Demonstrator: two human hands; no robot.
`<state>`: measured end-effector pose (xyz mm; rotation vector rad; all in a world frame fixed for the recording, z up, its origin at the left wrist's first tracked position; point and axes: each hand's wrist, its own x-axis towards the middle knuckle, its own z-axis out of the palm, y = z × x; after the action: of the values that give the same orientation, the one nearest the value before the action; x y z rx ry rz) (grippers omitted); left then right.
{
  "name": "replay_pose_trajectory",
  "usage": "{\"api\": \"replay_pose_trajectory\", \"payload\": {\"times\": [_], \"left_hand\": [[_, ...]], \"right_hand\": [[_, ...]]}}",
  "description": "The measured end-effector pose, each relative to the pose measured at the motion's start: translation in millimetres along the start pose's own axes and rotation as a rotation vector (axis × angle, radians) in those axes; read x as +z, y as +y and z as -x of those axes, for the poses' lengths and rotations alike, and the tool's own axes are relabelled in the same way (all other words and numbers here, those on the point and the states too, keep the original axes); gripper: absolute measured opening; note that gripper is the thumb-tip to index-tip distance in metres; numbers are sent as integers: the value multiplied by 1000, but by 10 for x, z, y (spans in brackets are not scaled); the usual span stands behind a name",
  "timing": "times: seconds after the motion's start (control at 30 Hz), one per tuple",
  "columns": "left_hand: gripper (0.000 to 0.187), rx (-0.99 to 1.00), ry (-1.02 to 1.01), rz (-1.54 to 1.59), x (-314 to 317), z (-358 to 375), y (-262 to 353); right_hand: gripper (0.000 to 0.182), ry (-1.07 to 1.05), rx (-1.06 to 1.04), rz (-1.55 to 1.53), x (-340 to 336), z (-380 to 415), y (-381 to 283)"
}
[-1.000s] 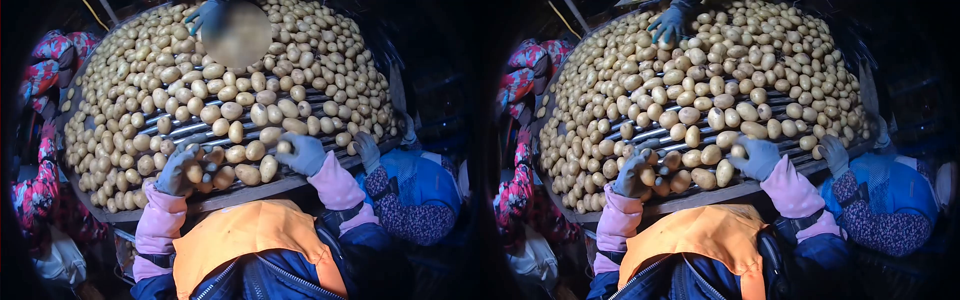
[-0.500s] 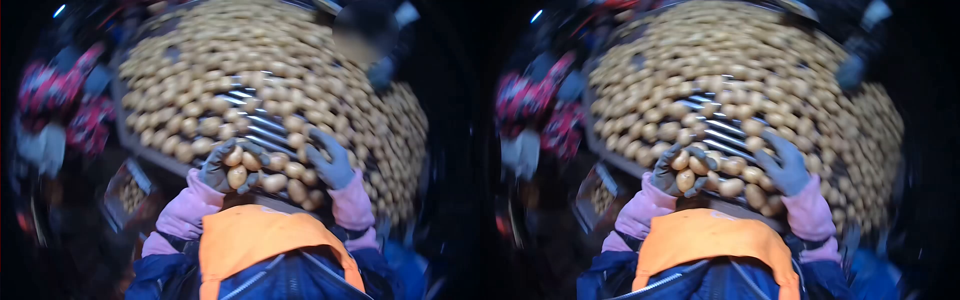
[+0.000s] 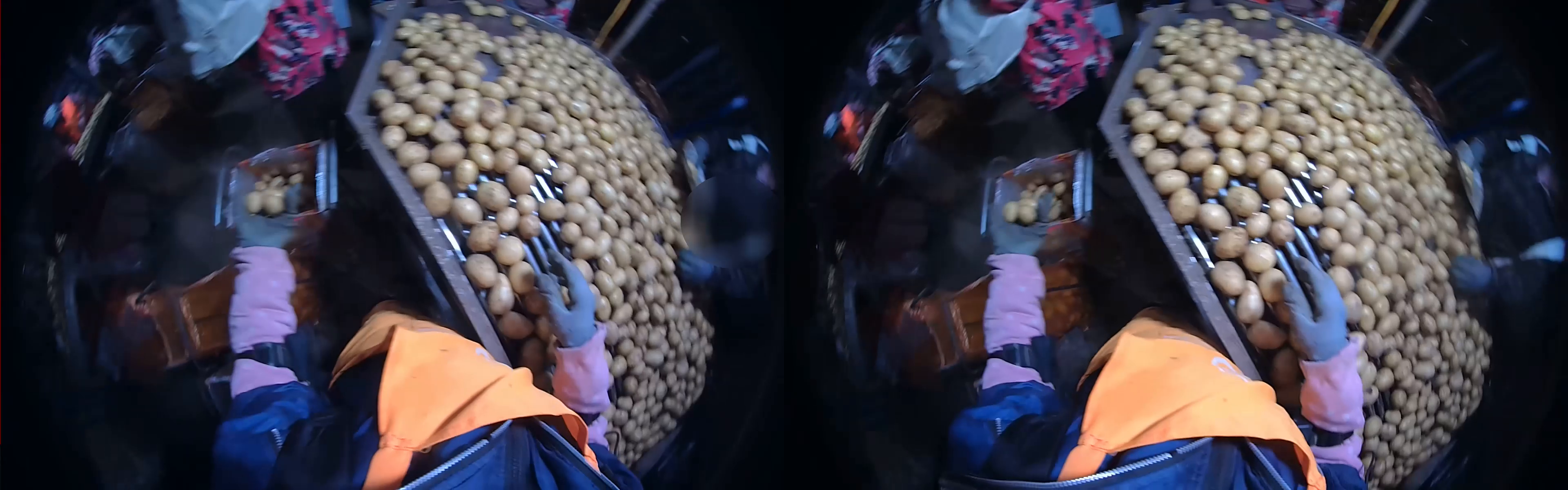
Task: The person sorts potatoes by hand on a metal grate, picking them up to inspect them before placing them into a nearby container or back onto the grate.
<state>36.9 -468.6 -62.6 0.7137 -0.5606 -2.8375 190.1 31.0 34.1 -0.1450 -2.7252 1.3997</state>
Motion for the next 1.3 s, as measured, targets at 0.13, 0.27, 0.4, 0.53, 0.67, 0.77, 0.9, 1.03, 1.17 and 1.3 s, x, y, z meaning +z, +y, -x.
{"api": "replay_pose_trajectory", "payload": {"times": [0.13, 0.27, 0.4, 0.53, 0.67, 0.77, 0.9, 1.03, 1.17, 1.3], "left_hand": [[51, -106, 80, -257, 59, -149, -116], [52, -43, -220, -888, 655, 150, -737], [37, 105, -1013, -1325, 1228, 739, -1705], [43, 692, -1601, -1721, 1334, 817, -2425], [30, 733, -1679, -2193, 1632, 824, -2905], [27, 758, -1711, -2415, 1448, 735, -3267], [32, 568, -1761, -2362, 1601, 656, -3237], [50, 431, -1516, -1839, 1536, 520, -3043], [44, -292, -1099, -1330, 1426, 280, -2767], [25, -346, -961, -1411, 1608, 293, -2770]], "right_hand": [[59, 69, -169, 454, -193, 108, 120], [80, -83, 169, 701, -308, 590, 305], [74, -44, -15, 939, -84, 885, 422], [65, 10, -34, 735, -122, 826, 407], [58, 171, 4, 579, -259, 809, 452], [53, 289, -22, 588, -438, 681, 504], [46, 237, -90, 511, -508, 145, 402], [40, 106, -230, 522, -71, -504, 281], [28, -118, -207, 771, 437, -931, 586], [23, -156, -150, 749, 390, -1020, 498]]}}
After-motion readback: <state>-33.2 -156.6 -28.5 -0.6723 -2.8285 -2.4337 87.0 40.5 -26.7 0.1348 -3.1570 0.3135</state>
